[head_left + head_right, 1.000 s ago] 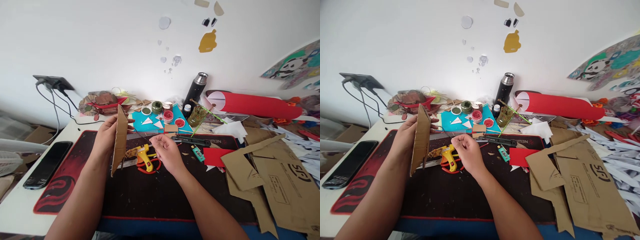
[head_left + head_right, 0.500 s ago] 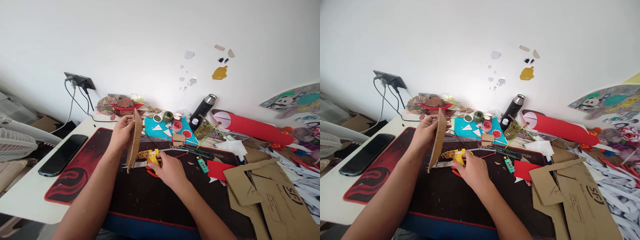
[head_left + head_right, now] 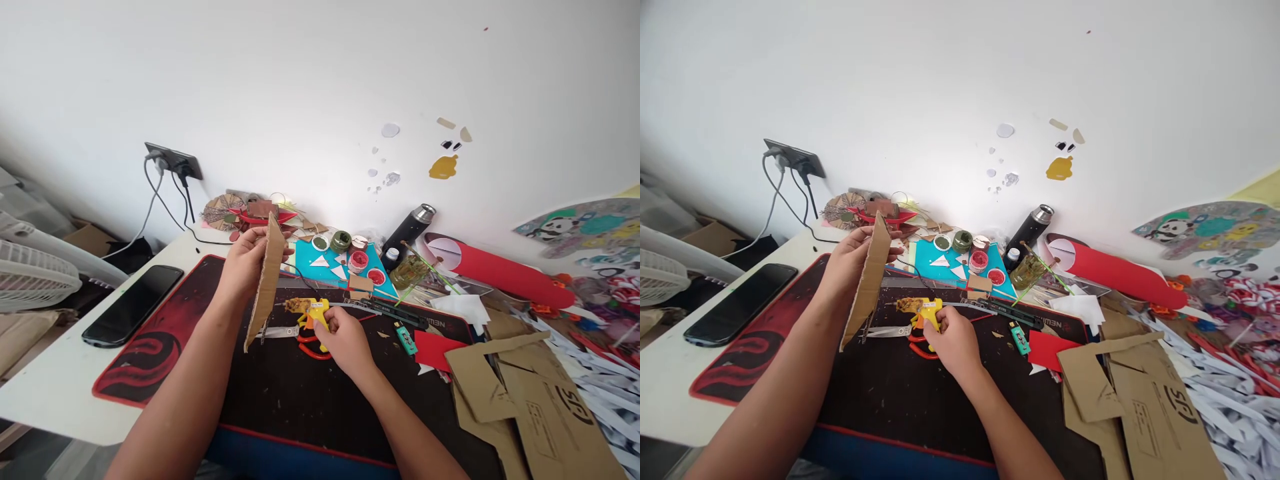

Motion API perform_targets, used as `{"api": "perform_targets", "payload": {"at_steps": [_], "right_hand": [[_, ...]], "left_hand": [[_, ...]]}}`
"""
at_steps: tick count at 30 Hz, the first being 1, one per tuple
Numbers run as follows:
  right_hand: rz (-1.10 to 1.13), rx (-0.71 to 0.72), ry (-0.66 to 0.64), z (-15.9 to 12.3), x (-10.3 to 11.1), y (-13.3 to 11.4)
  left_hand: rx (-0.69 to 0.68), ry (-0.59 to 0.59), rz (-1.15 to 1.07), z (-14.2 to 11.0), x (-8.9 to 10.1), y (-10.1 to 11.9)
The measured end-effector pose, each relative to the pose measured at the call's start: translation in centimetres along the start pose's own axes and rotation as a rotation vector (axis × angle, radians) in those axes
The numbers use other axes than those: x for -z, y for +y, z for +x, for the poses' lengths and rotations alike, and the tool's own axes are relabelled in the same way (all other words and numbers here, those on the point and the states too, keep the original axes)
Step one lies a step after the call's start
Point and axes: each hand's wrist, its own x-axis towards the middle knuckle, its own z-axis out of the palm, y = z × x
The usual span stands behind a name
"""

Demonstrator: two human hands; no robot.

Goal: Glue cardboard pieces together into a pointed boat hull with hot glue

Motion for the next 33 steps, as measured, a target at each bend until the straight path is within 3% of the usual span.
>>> {"api": "perform_targets", "payload": {"at_steps": [6,10,13,18,26,33], "right_hand": [[0.486,-0.047,0.032,0.6,0.8,0.9],[0.716,-0.16,0.023,0.8,1.9,0.9],[0.913,-0.165,0.003,1.1,2.7,0.6],[1.232,-0.136,-0.148,1.6,3.9,-0.4],[1.414,-0.096,-0.395,1.3,4.2,-1.4],[1.359,-0.034,-0.435,0.9,5.9,-2.7]], "left_hand": [[-0.019,-0.057,0.069,0.0,0.5,-0.2],[0.018,-0.155,0.162,0.1,0.7,-0.8],[0.019,-0.22,0.25,0.2,0.5,-1.4],[0.004,-0.285,0.349,0.1,-0.1,-2.3],[-0.035,-0.375,0.481,-0.1,-0.3,-3.2],[-0.091,-0.399,0.628,-0.4,-0.4,-3.1]]}}
